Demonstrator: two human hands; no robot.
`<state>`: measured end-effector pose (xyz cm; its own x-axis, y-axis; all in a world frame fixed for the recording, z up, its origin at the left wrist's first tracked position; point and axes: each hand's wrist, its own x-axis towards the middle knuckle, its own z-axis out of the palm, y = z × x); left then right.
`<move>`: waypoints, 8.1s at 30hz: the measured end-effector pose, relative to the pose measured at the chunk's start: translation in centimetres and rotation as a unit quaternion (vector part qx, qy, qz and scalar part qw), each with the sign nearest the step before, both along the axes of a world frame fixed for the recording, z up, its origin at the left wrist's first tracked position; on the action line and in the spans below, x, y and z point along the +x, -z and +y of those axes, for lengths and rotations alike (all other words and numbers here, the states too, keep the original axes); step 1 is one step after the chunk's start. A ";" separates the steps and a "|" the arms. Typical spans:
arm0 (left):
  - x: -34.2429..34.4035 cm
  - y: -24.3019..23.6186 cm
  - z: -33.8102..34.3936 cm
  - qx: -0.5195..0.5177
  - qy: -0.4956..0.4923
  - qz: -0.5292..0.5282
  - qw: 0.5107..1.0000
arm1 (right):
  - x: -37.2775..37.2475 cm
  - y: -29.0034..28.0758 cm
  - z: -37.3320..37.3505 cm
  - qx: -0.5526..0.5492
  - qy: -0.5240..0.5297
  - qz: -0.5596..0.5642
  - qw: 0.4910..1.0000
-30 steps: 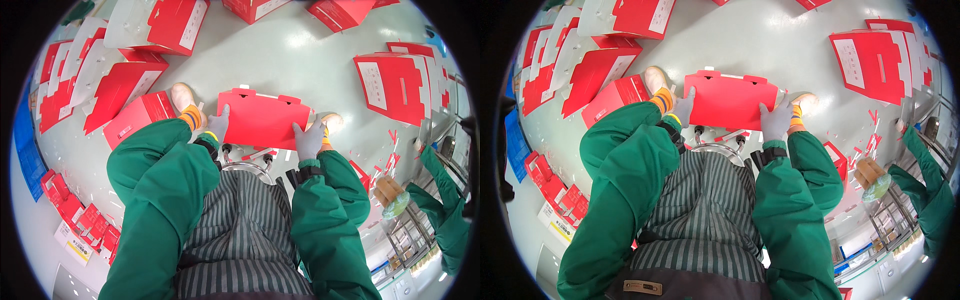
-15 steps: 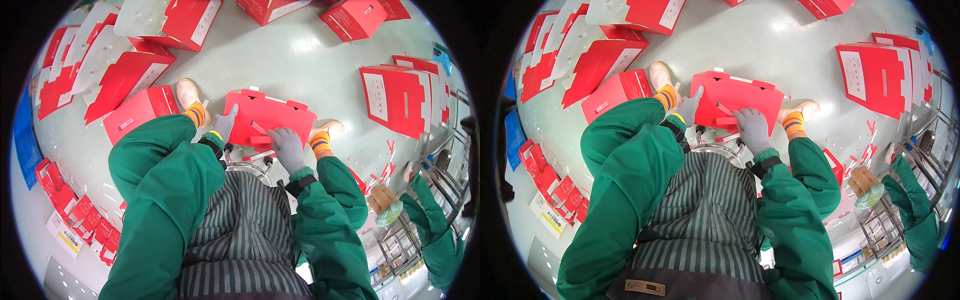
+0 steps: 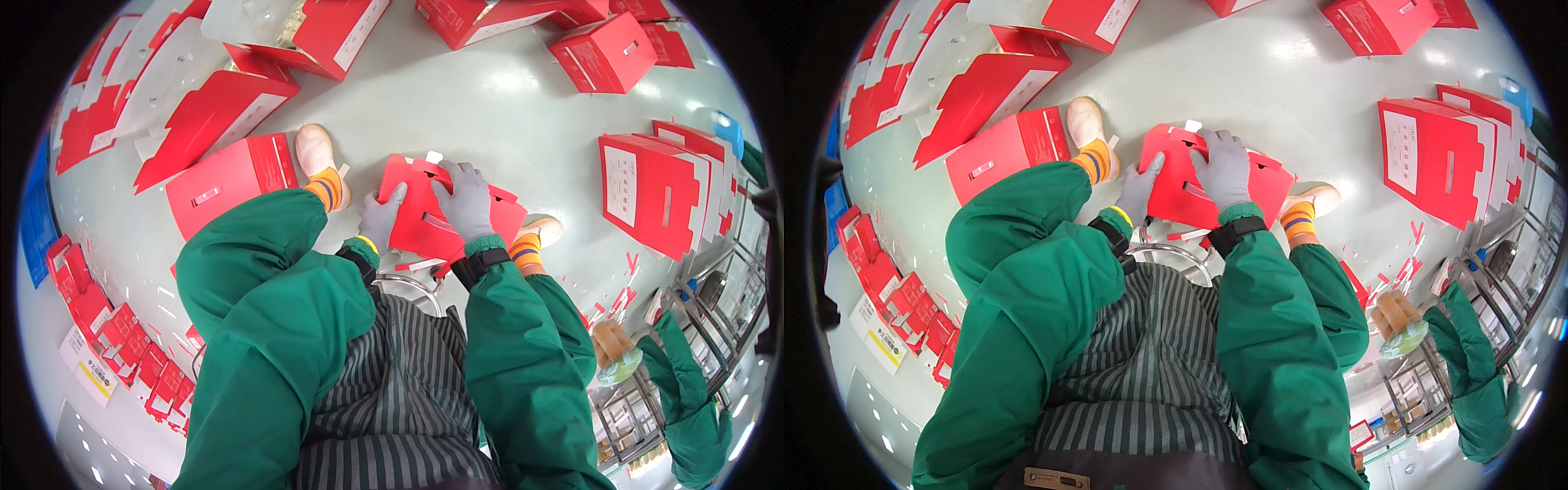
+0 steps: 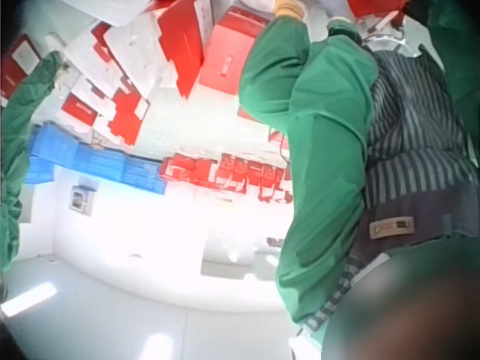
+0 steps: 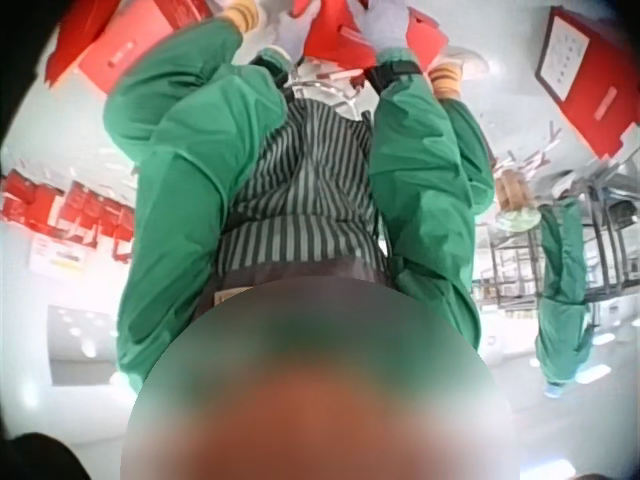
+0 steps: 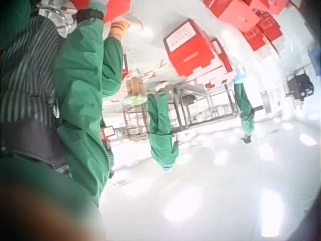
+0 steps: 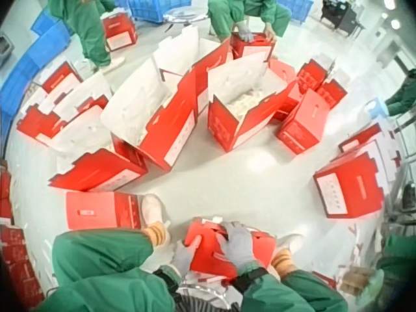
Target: The person places vacuum-sealed food items into red cardboard boxes, closes the flaps, and sets the boxes aside. The process is repeated with multiple items and boxes on the floor.
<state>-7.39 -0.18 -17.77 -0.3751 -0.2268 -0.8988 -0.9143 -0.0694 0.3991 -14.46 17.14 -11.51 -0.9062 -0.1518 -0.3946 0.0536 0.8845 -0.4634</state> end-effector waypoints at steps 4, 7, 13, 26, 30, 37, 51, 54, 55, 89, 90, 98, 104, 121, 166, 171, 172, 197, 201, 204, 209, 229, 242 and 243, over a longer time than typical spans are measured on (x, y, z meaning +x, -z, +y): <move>0.7 -0.2 1.1 -0.102 0.041 0.004 0.994 | 0.3 0.0 0.2 0.029 -0.089 0.041 0.995; 0.9 -0.6 1.7 -0.132 0.016 0.044 0.990 | 0.9 0.1 -0.4 0.001 -0.091 0.104 0.990; 0.7 -1.2 1.8 -0.128 0.012 0.044 0.991 | 1.7 1.0 -1.5 0.001 -0.065 0.147 0.987; 0.1 -1.8 1.8 -0.135 0.054 -0.021 0.989 | 1.7 1.9 -2.0 -0.060 -0.001 0.150 0.987; -0.5 -2.0 2.0 -0.154 0.043 -0.030 0.987 | 1.4 2.2 -1.7 -0.073 -0.009 0.158 0.985; -1.2 -2.7 2.3 -0.171 0.063 -0.085 0.980 | 1.1 2.7 -1.5 -0.100 0.026 0.136 0.985; 0.4 2.4 0.6 -0.108 0.067 -0.054 0.990 | -0.1 2.6 -0.2 -0.055 0.114 0.030 0.991; 0.2 3.0 0.7 -0.135 0.096 -0.077 0.983 | 2.1 0.8 -0.1 -0.027 0.056 0.137 0.989; 0.3 3.1 0.7 -0.144 0.103 -0.092 0.980 | 3.9 -0.4 0.6 -0.073 0.062 0.122 0.988; 1.1 5.7 -0.2 -0.069 0.094 -0.038 0.992 | 2.3 0.9 13.6 -0.206 0.190 -0.065 0.958; 1.2 5.9 -0.1 -0.075 0.132 -0.033 0.988 | 2.2 1.1 13.8 -0.184 0.174 -0.051 0.966; -0.2 1.1 2.1 -0.135 0.139 -0.095 0.976 | 2.8 -0.1 12.7 -0.079 -0.020 0.012 0.997; -1.7 -3.3 1.6 -0.137 0.103 -0.143 0.975 | 1.8 1.2 10.8 0.194 -0.157 0.115 0.962; -0.6 0.5 1.1 -0.170 0.137 -0.111 0.970 | 2.4 1.6 12.2 -0.055 0.059 0.091 0.993; 0.0 2.0 0.2 -0.112 0.113 -0.094 0.983 | 4.1 0.5 9.5 0.026 0.007 0.140 0.990; -0.1 2.0 0.3 -0.129 0.124 -0.097 0.979 | 4.3 0.2 9.6 0.036 0.012 0.139 0.990; -0.1 2.0 0.3 -0.131 0.122 -0.098 0.979 | 4.2 0.1 9.7 0.028 0.012 0.138 0.990; 0.0 2.3 0.5 -0.139 0.127 -0.105 0.977 | 3.3 0.5 9.9 -0.064 0.056 0.094 0.992; -0.1 2.4 0.4 -0.125 0.116 -0.101 0.980 | 2.9 1.1 10.5 -0.101 0.074 0.061 0.990; 0.0 2.5 0.2 -0.121 0.119 -0.104 0.980 | 2.8 1.2 10.9 -0.096 0.060 0.044 0.993; 0.2 2.9 0.2 -0.116 0.107 -0.083 0.984 | 3.4 -0.2 12.4 -0.032 0.081 0.048 0.995; -0.5 0.8 0.1 -0.012 0.001 0.000 1.000 | 4.4 0.5 14.3 -0.081 0.216 -0.022 0.973; -0.4 1.2 -0.3 -0.084 0.081 -0.043 0.992 | 4.1 2.5 11.4 0.008 0.227 -0.006 0.974; -0.4 2.0 -0.8 -0.079 0.116 -0.058 0.988 | 3.9 1.8 10.9 0.061 0.175 0.070 0.980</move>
<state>-7.76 -1.03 -19.73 -0.3308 -0.2881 -0.8986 -0.9382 0.2027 0.2804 -10.59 28.06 -13.33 -0.9409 0.2190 -0.2585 0.3073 0.8726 -0.3795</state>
